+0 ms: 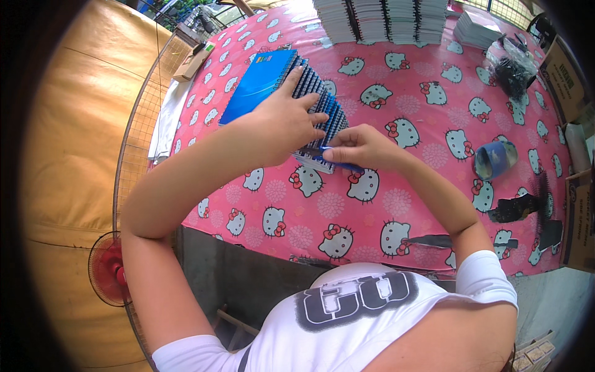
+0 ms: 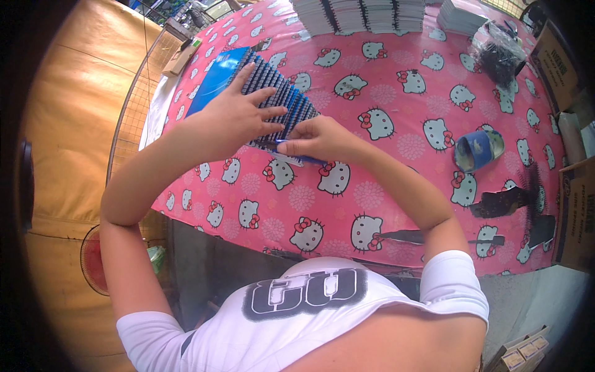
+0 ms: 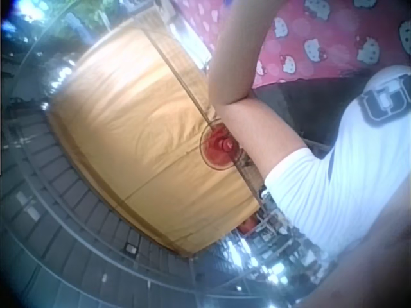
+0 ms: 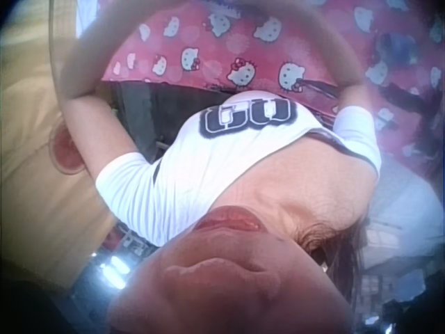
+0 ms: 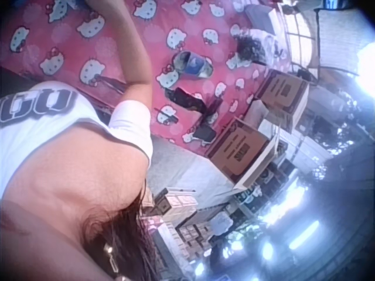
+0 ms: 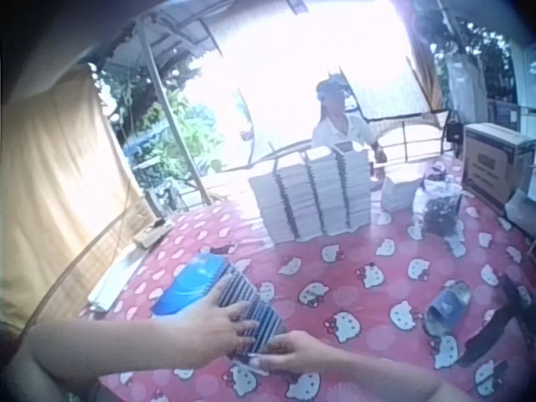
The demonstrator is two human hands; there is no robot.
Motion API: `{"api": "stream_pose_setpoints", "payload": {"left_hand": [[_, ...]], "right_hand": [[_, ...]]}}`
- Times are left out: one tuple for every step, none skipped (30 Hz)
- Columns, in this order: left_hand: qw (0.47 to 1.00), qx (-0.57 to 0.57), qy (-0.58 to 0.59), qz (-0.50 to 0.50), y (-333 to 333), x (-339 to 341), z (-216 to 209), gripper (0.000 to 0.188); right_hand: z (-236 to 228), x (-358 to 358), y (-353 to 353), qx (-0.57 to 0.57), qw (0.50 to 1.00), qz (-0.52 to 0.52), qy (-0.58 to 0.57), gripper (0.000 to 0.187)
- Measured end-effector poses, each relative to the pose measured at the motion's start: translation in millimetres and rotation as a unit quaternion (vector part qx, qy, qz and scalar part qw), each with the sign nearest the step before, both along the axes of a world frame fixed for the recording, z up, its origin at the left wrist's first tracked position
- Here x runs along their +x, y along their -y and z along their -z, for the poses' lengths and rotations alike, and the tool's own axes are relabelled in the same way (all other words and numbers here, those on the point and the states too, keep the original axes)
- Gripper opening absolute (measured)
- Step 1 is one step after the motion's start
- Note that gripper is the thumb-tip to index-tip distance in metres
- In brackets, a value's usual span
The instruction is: The person uses a pair of shears to trim the plastic coil on a stack of notebooks, then places the notebooks into a cardboard box and uses shears to cut open another box containing colored notebooks.
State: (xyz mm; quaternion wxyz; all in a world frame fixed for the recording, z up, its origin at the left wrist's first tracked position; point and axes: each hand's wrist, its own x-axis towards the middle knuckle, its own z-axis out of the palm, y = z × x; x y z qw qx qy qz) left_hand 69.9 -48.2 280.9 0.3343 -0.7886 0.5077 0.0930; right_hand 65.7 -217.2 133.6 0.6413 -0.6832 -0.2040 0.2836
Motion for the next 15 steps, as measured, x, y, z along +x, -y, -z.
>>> {"api": "stream_pose_setpoints", "payload": {"left_hand": [[0.999, 0.041, 0.004, -0.01, 3.9, -1.0, -0.2, 0.037], [0.996, 0.082, 0.008, -0.019, 8.4, -1.4, -1.2, 0.036], [0.992, 0.123, 0.014, -0.027, 12.3, -1.7, -3.3, 0.036], [0.993, 0.117, 0.01, -0.026, 11.2, -1.1, -2.2, 0.035], [0.994, 0.111, 0.005, -0.025, 8.2, -0.2, 0.3, 0.034], [0.994, 0.104, 0.002, -0.025, 7.3, 0.1, 0.0, 0.034], [0.995, 0.099, 0.002, -0.024, 7.2, 0.8, -0.5, 0.033], [0.995, 0.094, 0.002, -0.024, 7.3, 1.3, -1.3, 0.032], [0.996, 0.087, 0.0, -0.023, 7.5, 1.3, -0.9, 0.032], [0.996, 0.086, 0.002, -0.022, 7.8, 1.4, -0.6, 0.031], [0.996, 0.085, 0.004, -0.02, 8.3, 1.5, -0.4, 0.031], [0.996, 0.084, 0.006, -0.019, 8.6, 1.2, -0.5, 0.03], [0.996, 0.091, 0.003, -0.023, 9.7, 0.7, -0.7, 0.031], [0.995, 0.097, 0.0, -0.026, 11.6, 0.2, -1.4, 0.033], [0.994, 0.104, -0.002, -0.029, 12.7, -0.6, -1.8, 0.034]], "right_hand": [[2.2, -6.1, -1.7, 0.001, 0.997, 0.018, 0.077, 0.042], [1.9, -10.1, 2.5, -0.028, 0.972, 0.043, 0.23, 0.045], [4.9, -13.0, 3.7, -0.047, 0.944, 0.081, 0.317, 0.046], [10.8, -14.8, 4.6, -0.067, 0.906, 0.119, 0.401, 0.047], [15.4, -16.1, 4.5, -0.086, 0.859, 0.155, 0.48, 0.048], [17.1, -16.7, 3.7, -0.081, 0.847, 0.164, 0.499, 0.049], [18.3, -17.0, 2.6, -0.076, 0.835, 0.173, 0.516, 0.051], [18.4, -16.4, 1.5, -0.07, 0.823, 0.181, 0.534, 0.052], [18.2, -15.4, -0.5, -0.08, 0.808, 0.189, 0.553, 0.05], [17.4, -13.8, -3.6, -0.091, 0.792, 0.196, 0.571, 0.048], [17.0, -12.1, -5.2, -0.1, 0.776, 0.203, 0.589, 0.046], [15.7, -10.9, -3.8, -0.077, 0.876, 0.158, 0.45, 0.045], [12.6, -9.6, -0.3, -0.052, 0.947, 0.107, 0.297, 0.044], [9.8, -7.9, 1.8, -0.026, 0.989, 0.054, 0.135, 0.044], [7.4, -4.9, 2.3, -0.01, 0.998, 0.042, 0.048, 0.044]]}}
